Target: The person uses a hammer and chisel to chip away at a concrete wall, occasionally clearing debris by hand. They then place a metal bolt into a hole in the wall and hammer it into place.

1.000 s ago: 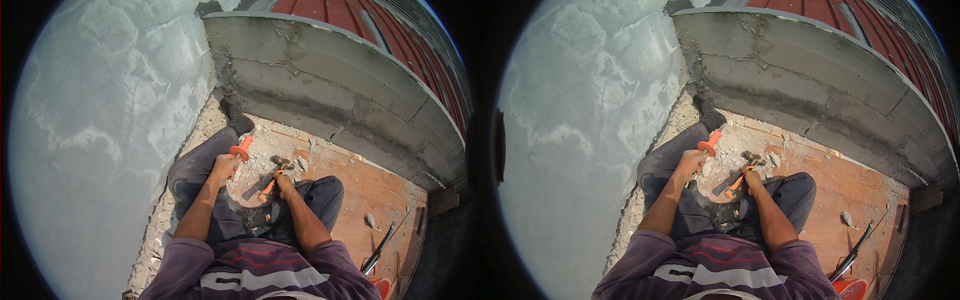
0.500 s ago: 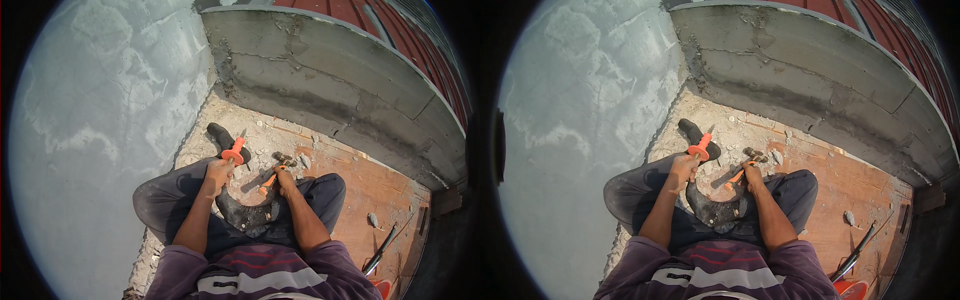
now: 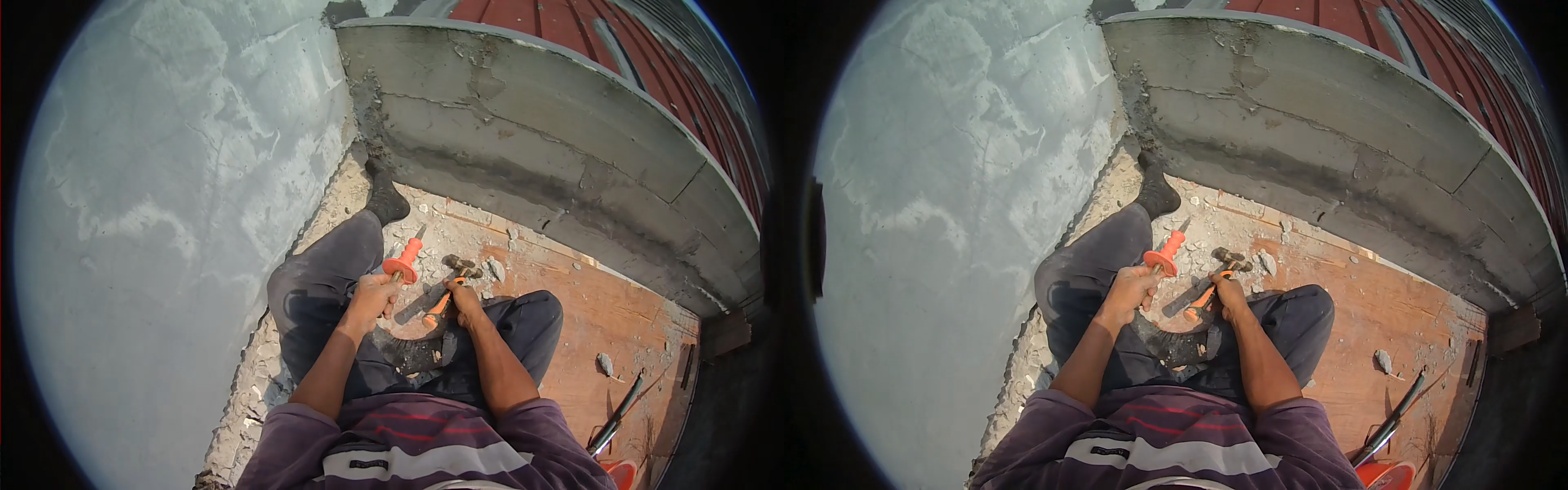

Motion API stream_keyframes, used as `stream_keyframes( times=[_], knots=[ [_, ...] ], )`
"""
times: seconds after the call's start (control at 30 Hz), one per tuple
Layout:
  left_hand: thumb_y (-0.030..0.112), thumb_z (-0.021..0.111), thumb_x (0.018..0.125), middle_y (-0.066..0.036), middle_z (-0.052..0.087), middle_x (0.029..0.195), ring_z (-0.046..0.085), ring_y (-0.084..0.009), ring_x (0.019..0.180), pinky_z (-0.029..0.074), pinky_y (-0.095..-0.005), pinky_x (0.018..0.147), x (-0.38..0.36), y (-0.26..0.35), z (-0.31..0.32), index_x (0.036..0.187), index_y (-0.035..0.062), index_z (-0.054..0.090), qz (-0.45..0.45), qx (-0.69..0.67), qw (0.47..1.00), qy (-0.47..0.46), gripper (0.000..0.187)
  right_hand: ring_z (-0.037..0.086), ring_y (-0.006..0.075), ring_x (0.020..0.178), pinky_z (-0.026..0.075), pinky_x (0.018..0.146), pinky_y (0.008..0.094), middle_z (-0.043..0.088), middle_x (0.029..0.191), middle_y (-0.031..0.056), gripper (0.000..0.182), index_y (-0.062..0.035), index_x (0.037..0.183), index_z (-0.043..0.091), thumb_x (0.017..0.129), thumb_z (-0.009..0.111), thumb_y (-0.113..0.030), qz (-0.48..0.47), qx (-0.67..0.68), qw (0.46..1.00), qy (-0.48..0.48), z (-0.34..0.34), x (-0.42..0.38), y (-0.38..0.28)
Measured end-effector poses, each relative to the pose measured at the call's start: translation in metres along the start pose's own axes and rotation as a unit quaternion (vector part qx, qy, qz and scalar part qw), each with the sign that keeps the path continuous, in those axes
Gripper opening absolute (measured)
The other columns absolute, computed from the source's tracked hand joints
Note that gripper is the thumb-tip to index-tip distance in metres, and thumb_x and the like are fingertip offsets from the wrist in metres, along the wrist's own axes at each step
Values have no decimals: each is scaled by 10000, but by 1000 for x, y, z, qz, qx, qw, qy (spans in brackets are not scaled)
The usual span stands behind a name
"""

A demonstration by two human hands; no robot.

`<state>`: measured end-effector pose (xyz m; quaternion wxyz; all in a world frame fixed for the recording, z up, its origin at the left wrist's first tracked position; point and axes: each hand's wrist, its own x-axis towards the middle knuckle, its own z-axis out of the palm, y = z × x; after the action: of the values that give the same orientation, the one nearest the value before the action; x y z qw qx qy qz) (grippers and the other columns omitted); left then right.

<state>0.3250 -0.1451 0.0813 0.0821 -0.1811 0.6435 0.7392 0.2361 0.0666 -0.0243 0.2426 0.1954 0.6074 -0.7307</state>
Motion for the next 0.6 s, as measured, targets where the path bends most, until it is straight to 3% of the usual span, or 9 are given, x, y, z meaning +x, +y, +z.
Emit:
stream_keyframes(
  times=[0.6],
  knots=[
    [88,606,917,-4,535,657,455,-89,428,387,-263,397,-13,4,1,935,-12,649,-26,-31,997,67,111,563,204,409,514,370,345,597,679,103,347,64,891,588,906,681,-269,5,4,1000,0,1,-5,-11]
  ],
)
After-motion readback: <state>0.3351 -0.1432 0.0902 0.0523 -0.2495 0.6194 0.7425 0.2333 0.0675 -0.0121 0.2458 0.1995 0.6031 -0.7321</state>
